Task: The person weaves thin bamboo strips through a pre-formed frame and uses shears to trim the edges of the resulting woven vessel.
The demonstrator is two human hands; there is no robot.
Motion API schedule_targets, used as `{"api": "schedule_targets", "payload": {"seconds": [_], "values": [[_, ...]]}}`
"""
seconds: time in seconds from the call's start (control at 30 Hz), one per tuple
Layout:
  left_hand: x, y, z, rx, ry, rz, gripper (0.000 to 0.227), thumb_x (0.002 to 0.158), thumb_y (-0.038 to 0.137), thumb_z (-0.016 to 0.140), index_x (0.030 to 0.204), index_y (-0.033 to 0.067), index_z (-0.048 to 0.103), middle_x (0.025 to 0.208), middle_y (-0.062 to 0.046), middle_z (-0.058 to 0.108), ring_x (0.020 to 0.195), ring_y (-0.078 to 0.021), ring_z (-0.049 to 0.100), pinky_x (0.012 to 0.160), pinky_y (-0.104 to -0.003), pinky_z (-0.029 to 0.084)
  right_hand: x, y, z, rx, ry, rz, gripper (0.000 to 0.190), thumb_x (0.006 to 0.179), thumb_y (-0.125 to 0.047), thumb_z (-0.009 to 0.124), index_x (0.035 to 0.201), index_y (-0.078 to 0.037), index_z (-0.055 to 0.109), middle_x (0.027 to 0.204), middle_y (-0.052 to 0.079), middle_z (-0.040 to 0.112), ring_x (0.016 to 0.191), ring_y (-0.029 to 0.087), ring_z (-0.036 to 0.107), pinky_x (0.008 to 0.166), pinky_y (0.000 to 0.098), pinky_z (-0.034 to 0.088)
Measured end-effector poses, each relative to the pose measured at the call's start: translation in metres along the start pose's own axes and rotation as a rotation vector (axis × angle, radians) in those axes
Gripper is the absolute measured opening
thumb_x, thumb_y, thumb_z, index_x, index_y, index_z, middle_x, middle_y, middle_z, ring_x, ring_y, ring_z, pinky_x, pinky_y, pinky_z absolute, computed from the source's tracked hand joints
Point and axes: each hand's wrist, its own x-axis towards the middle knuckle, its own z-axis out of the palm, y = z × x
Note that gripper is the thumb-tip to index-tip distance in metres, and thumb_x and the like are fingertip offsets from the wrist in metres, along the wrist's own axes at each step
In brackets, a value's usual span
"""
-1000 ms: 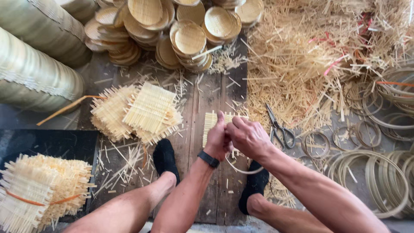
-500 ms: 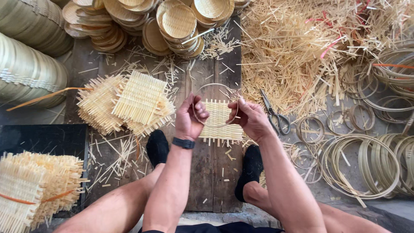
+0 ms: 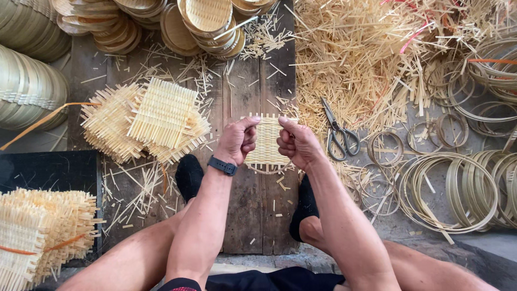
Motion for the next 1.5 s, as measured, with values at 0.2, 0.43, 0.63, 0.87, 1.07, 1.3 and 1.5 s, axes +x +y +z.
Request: {"api": "schedule_targets", "payload": {"seconds": [0.2,0.43,0.63,0.87,1.07,1.3,1.5], "values": [[0.01,-0.013,-0.002,-0.105,0.057,0.015,0.027,0.09,0.013,0.07,0.069,0.0115,0.053,0.052,0.006,0.042,0.04,-0.0054,0.032,0.036,-0.023,0.024,0.006,0.013,-0.008,-0.068,0.066,-0.069,0.049,0.096,-0.036,0.072,0.058,-0.014,0.052,0.048,-0.003,0.046,0.039,0.007,0.033,0.036,0.0234,0.027],[0.021,-0.019,-0.03,-0.13,0.101,-0.015,0.028,0.097,0.025,0.07,0.079,0.0054,0.062,0.054,0.006,0.043,0.044,-0.0049,0.037,0.04,-0.021,0.032,0.001,-0.001,-0.047,-0.517,0.046,-0.119,0.019,0.09,-0.022,0.077,0.092,-0.003,0.072,0.072,0.001,0.066,0.059,0.008,0.06,0.053,0.024,0.052],[0.04,-0.053,-0.057,0.391,0.328,0.185,0.016,0.084,0.013,0.075,0.095,0.0016,0.073,0.076,-0.003,0.073,0.06,-0.0088,0.067,0.051,-0.024,0.056,0.018,0.013,-0.048,-0.883,0.476,0.022,0.02,0.09,-0.017,0.074,0.105,-0.004,0.076,0.082,0.007,0.075,0.065,0.011,0.07,0.06,0.0275,0.062],[0.078,-0.092,-0.092,1.197,0.521,0.499,0.023,0.073,0.01,0.085,0.096,0.0128,0.083,0.082,-0.011,0.077,0.071,-0.0205,0.073,0.067,-0.034,0.057,0.052,0.063,-0.068,-1.044,0.595,-0.162,0.022,0.085,-0.013,0.08,0.105,-0.005,0.078,0.091,0.011,0.079,0.076,0.015,0.075,0.071,0.0281,0.063],[0.074,-0.091,-0.088,1.226,0.574,0.395,0.015,0.077,0.015,0.085,0.092,0.0147,0.083,0.082,-0.009,0.078,0.072,-0.0211,0.075,0.07,-0.033,0.057,0.056,0.069,-0.073,-0.995,0.65,-0.052,0.019,0.085,-0.014,0.08,0.103,-0.008,0.08,0.093,0.01,0.079,0.077,0.016,0.074,0.072,0.0298,0.063],[0.073,-0.094,-0.093,1.171,0.544,0.43,0.016,0.076,0.013,0.084,0.091,0.0118,0.082,0.079,-0.009,0.077,0.07,-0.0189,0.075,0.068,-0.031,0.057,0.049,0.067,-0.071,-0.961,0.64,-0.032,0.016,0.082,-0.013,0.081,0.098,-0.009,0.081,0.089,0.008,0.079,0.074,0.014,0.074,0.073,0.0283,0.062],[0.082,-0.094,-0.103,1.197,0.49,0.451,0.013,0.077,0.01,0.084,0.09,0.0091,0.081,0.077,-0.009,0.077,0.067,-0.0178,0.074,0.067,-0.031,0.057,0.051,0.076,-0.077,-1.1,0.662,-0.186,0.016,0.077,-0.016,0.086,0.091,-0.01,0.083,0.083,0.008,0.08,0.074,0.015,0.072,0.076,0.0312,0.059]]}}
